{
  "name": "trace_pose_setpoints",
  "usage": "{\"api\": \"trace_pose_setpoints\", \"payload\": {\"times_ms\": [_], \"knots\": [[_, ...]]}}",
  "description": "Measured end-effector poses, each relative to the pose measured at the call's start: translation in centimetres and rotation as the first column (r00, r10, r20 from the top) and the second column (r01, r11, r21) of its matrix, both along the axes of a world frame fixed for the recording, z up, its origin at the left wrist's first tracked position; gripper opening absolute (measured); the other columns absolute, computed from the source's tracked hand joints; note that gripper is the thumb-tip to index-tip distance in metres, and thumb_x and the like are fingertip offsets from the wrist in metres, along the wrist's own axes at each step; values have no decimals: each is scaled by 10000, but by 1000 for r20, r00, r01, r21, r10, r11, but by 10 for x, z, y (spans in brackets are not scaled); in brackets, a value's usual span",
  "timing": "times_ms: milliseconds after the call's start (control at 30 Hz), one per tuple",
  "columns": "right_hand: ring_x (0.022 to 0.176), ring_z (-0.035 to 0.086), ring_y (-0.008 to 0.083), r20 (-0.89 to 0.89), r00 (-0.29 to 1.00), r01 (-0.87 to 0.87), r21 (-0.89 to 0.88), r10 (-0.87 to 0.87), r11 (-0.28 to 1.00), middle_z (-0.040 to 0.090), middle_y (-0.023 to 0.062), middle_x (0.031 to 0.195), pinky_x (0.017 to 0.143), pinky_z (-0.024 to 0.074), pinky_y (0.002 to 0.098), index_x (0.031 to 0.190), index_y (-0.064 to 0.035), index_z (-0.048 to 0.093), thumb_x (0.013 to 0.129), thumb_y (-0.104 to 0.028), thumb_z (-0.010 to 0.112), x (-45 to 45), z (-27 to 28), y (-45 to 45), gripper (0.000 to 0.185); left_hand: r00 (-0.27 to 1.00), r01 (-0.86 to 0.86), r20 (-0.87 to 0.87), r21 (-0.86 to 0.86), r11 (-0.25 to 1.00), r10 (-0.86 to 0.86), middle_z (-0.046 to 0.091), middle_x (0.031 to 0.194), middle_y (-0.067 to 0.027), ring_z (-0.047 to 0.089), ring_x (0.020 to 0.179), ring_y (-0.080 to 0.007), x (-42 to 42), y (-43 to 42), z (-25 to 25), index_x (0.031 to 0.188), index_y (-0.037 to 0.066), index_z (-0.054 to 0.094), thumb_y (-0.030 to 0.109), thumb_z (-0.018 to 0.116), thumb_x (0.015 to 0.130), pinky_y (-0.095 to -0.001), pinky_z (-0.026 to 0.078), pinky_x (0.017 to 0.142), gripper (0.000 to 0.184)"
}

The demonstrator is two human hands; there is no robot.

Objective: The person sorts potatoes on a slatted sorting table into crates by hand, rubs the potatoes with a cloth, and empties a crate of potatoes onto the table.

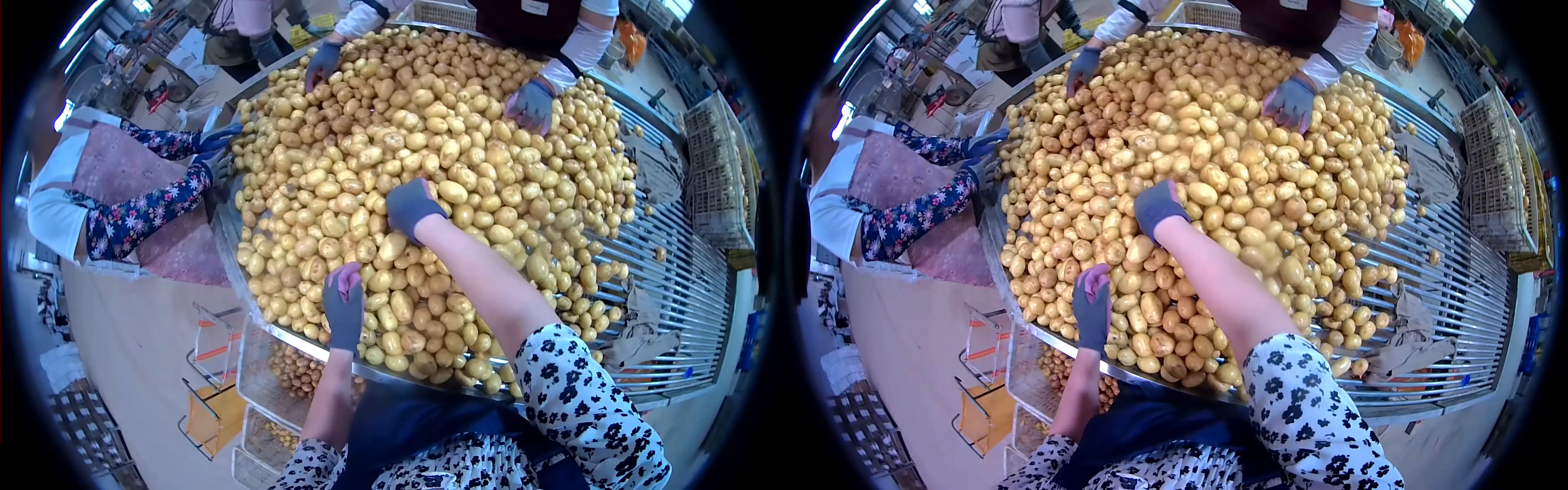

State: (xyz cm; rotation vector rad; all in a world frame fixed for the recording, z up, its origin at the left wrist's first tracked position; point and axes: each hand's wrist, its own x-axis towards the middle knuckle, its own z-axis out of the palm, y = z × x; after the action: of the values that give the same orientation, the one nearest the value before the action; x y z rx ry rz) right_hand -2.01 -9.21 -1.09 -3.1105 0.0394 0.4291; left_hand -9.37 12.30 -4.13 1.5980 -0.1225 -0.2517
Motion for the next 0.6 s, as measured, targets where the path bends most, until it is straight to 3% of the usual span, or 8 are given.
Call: {"api": "trace_pose_setpoints", "payload": {"times_ms": [133,233,300,367,433,500,567,600], "knots": [[796,657,213,158,985,-83,77,70,994,689,61,826,678,446,380,815,-115,711,782,-141,568,-12,-8,-6,149,996,12,84,214,977,-31,531,1059,-74,524,922,-100,7,-12,18,1084,-29,561,-2,505,892,-221,438,800,203],[740,649,220,73,947,-318,47,314,947,666,67,744,632,452,358,756,-99,695,756,-144,578,-70,21,9,125,995,8,-99,17,1000,-6,554,1034,-72,526,906,-104,3,-8,11,1073,-14,578,15,512,889,-229,441,767,198],[729,641,235,150,978,-175,218,144,960,658,71,755,632,462,372,754,-100,693,777,-190,597,-106,7,23,134,982,-1,183,241,970,-45,591,1025,-93,557,885,-158,11,-5,9,1032,9,607,59,545,881,-286,454,750,170],[746,638,247,136,990,-80,403,27,912,659,76,812,640,474,386,820,-102,687,778,-257,640,-134,17,15,168,767,-99,561,584,806,-311,617,1009,-119,575,901,-244,24,-14,29,1018,29,629,123,582,871,-349,461,789,181],[823,624,258,61,997,16,494,-53,869,639,124,886,719,493,392,942,-77,653,754,-301,709,-156,34,-1,298,740,-21,554,584,811,-380,623,1041,-128,575,982,-289,41,-37,44,1085,30,618,139,563,888,-368,446,884,232],[798,635,215,347,850,20,731,-397,682,649,82,894,741,503,344,1029,-85,639,805,-278,676,-181,41,-21,298,802,179,414,521,834,-431,614,1106,-135,571,1049,-295,56,-71,49,1131,38,603,136,533,903,-360,443,915,258],[818,607,158,80,774,92,967,-629,236,631,70,920,770,495,307,1153,-71,596,839,-239,661,-207,34,-44,362,757,357,323,524,773,-568,581,1185,-163,542,1108,-334,79,-108,37,1200,62,560,154,490,913,-382,437,941,309],[853,577,131,-224,717,105,971,-660,-216,609,62,967,767,483,287,1273,-59,514,872,-203,619,-222,43,-53,439,685,310,379,620,720,-622,566,1197,-187,529,1116,-361,93,-131,17,1235,61,527,176,454,925,-407,424,957,339]]}}
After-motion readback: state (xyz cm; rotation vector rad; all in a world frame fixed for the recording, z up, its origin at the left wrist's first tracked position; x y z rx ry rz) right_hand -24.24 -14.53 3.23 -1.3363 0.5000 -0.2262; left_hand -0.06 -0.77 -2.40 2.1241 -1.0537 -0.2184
